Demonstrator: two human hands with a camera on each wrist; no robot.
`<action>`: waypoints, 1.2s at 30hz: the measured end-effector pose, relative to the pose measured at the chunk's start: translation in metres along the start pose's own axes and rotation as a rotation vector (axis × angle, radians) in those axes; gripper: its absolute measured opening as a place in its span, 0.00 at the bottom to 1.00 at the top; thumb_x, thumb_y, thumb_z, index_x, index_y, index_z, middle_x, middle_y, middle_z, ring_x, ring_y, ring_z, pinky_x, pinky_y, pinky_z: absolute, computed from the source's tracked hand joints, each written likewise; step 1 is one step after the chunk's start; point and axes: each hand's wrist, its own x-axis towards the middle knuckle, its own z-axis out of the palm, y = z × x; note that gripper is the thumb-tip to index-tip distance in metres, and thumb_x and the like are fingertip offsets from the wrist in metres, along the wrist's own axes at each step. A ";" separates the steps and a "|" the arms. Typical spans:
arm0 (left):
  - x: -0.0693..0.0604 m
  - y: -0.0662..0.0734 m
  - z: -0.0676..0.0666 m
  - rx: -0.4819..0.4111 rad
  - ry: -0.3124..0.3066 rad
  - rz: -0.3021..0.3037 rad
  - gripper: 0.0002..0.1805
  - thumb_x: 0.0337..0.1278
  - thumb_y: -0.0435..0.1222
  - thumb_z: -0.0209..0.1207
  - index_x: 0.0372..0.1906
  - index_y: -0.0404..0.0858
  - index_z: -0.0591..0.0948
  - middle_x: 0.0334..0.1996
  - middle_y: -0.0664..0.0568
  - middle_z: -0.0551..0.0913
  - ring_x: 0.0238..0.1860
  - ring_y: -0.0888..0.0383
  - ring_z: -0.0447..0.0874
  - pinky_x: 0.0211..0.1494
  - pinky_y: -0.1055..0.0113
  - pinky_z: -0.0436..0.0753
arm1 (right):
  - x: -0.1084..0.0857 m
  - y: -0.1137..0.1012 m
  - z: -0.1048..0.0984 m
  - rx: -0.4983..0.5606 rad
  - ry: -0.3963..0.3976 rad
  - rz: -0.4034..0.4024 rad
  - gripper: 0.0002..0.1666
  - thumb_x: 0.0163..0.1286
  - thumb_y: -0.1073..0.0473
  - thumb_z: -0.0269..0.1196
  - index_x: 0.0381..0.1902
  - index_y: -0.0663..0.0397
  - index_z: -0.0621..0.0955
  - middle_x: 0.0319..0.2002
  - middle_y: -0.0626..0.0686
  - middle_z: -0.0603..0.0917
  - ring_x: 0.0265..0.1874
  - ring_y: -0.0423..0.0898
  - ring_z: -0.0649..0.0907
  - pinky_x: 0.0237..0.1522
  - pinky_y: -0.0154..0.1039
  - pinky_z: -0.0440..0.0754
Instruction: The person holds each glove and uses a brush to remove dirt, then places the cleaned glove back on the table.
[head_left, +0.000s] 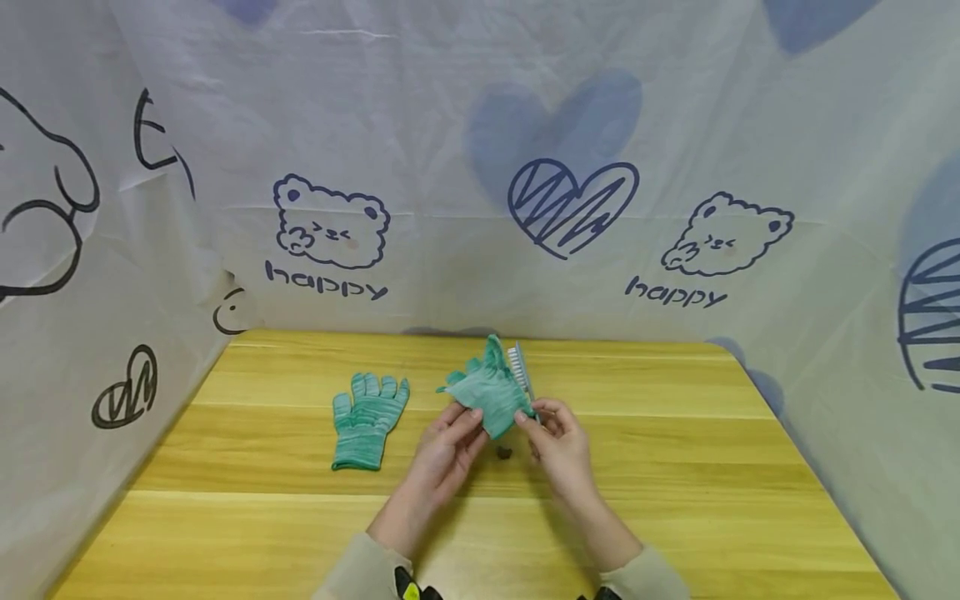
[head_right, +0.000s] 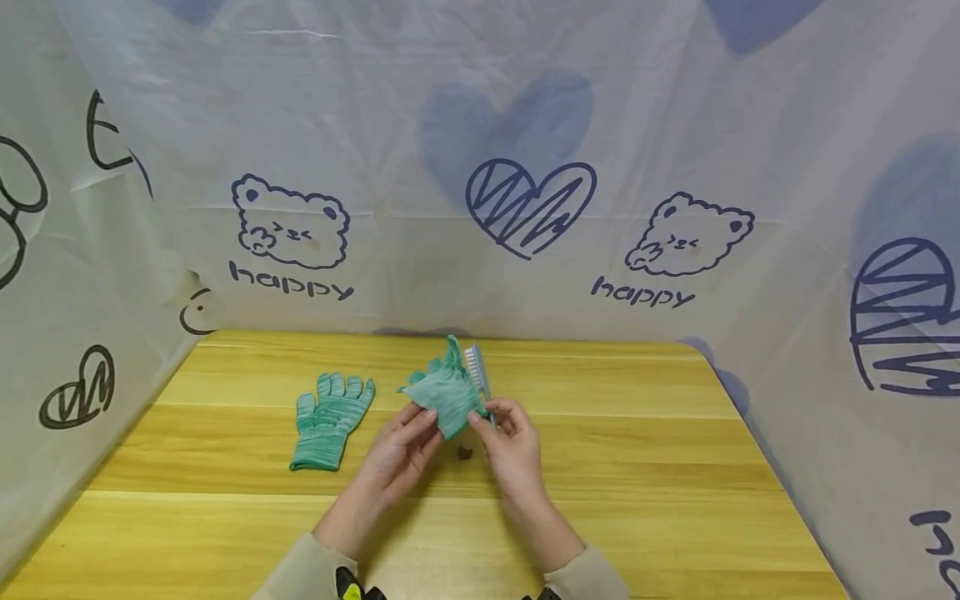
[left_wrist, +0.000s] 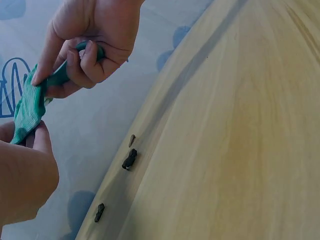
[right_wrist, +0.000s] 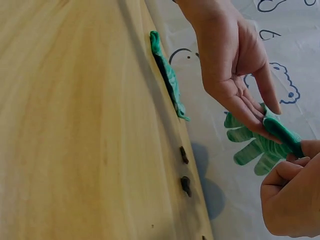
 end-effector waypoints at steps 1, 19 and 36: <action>0.000 0.000 0.000 0.015 0.020 0.009 0.30 0.77 0.24 0.50 0.79 0.26 0.59 0.71 0.38 0.73 0.61 0.59 0.81 0.67 0.66 0.79 | 0.000 0.001 0.000 -0.003 -0.007 0.009 0.15 0.70 0.65 0.70 0.51 0.60 0.78 0.37 0.48 0.82 0.22 0.37 0.70 0.21 0.30 0.68; 0.003 0.022 -0.010 0.128 0.121 0.054 0.32 0.71 0.20 0.53 0.77 0.21 0.60 0.34 0.59 0.78 0.33 0.69 0.80 0.38 0.77 0.83 | 0.010 -0.004 -0.018 -0.354 -0.138 -0.385 0.28 0.84 0.62 0.53 0.78 0.52 0.66 0.42 0.61 0.83 0.26 0.35 0.76 0.28 0.28 0.73; -0.001 0.033 -0.016 0.260 0.104 0.065 0.37 0.73 0.22 0.54 0.80 0.22 0.52 0.78 0.30 0.56 0.74 0.43 0.65 0.52 0.74 0.84 | 0.006 -0.005 -0.017 -0.840 -0.268 -0.984 0.27 0.75 0.69 0.62 0.71 0.57 0.77 0.43 0.54 0.83 0.27 0.37 0.73 0.25 0.29 0.75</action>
